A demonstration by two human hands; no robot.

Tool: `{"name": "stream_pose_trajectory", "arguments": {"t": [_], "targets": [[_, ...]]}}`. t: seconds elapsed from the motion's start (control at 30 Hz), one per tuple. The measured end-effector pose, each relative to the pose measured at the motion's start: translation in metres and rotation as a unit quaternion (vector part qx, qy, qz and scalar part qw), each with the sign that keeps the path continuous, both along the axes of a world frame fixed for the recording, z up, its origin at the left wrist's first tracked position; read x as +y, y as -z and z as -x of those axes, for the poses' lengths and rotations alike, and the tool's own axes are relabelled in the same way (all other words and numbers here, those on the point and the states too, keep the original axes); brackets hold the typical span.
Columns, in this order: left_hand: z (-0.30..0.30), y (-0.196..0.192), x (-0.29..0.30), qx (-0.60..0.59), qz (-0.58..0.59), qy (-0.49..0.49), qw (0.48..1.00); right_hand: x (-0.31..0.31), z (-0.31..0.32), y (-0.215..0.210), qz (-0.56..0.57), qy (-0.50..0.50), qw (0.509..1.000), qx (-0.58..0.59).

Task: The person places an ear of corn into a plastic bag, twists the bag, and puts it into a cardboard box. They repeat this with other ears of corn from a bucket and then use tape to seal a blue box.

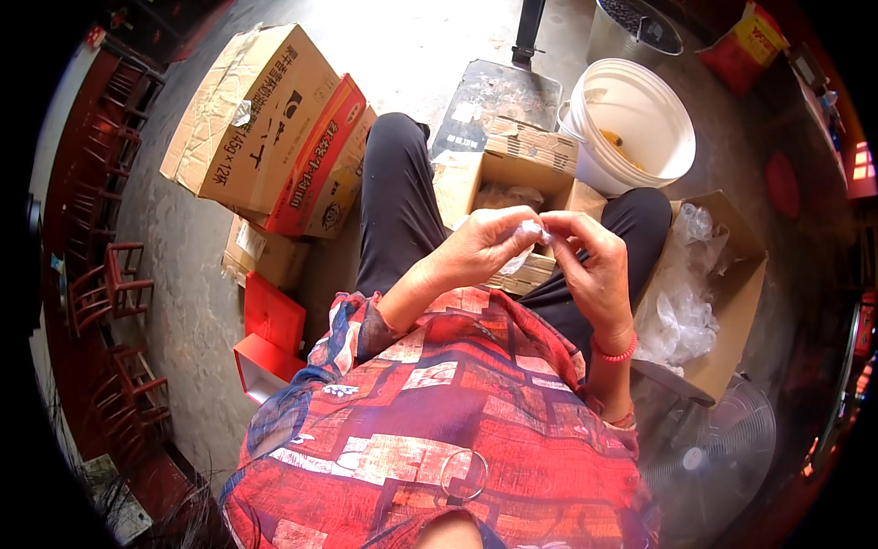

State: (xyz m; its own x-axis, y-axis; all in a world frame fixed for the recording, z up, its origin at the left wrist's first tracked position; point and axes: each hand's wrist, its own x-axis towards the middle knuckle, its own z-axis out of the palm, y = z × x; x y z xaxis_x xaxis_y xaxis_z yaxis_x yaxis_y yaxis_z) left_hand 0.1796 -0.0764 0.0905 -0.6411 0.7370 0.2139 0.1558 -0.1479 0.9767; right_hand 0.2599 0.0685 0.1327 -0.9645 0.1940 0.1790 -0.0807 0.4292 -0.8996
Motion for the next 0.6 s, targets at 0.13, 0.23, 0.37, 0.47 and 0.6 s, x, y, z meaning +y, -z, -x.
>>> {"name": "stream_pose_trajectory", "arguments": {"t": [0.13,0.23,0.37,0.47,0.6], "targets": [[0.001,0.003,0.000,0.005,0.044,0.008,0.999,0.004,-0.002,0.010,0.007,0.004,1.000,-0.015],[0.000,0.001,-0.001,-0.019,0.055,0.009,0.998,0.000,0.000,0.007,-0.016,0.016,1.000,-0.014],[0.000,0.005,0.001,-0.053,0.035,-0.008,0.998,0.001,0.000,0.004,-0.014,0.008,1.000,-0.022],[0.002,0.008,0.002,-0.067,0.048,0.003,0.997,0.000,0.001,0.007,-0.040,0.006,0.999,0.001],[0.004,0.007,0.002,0.050,0.054,-0.037,0.997,-0.004,0.004,0.009,-0.066,0.033,0.996,0.040]]}}
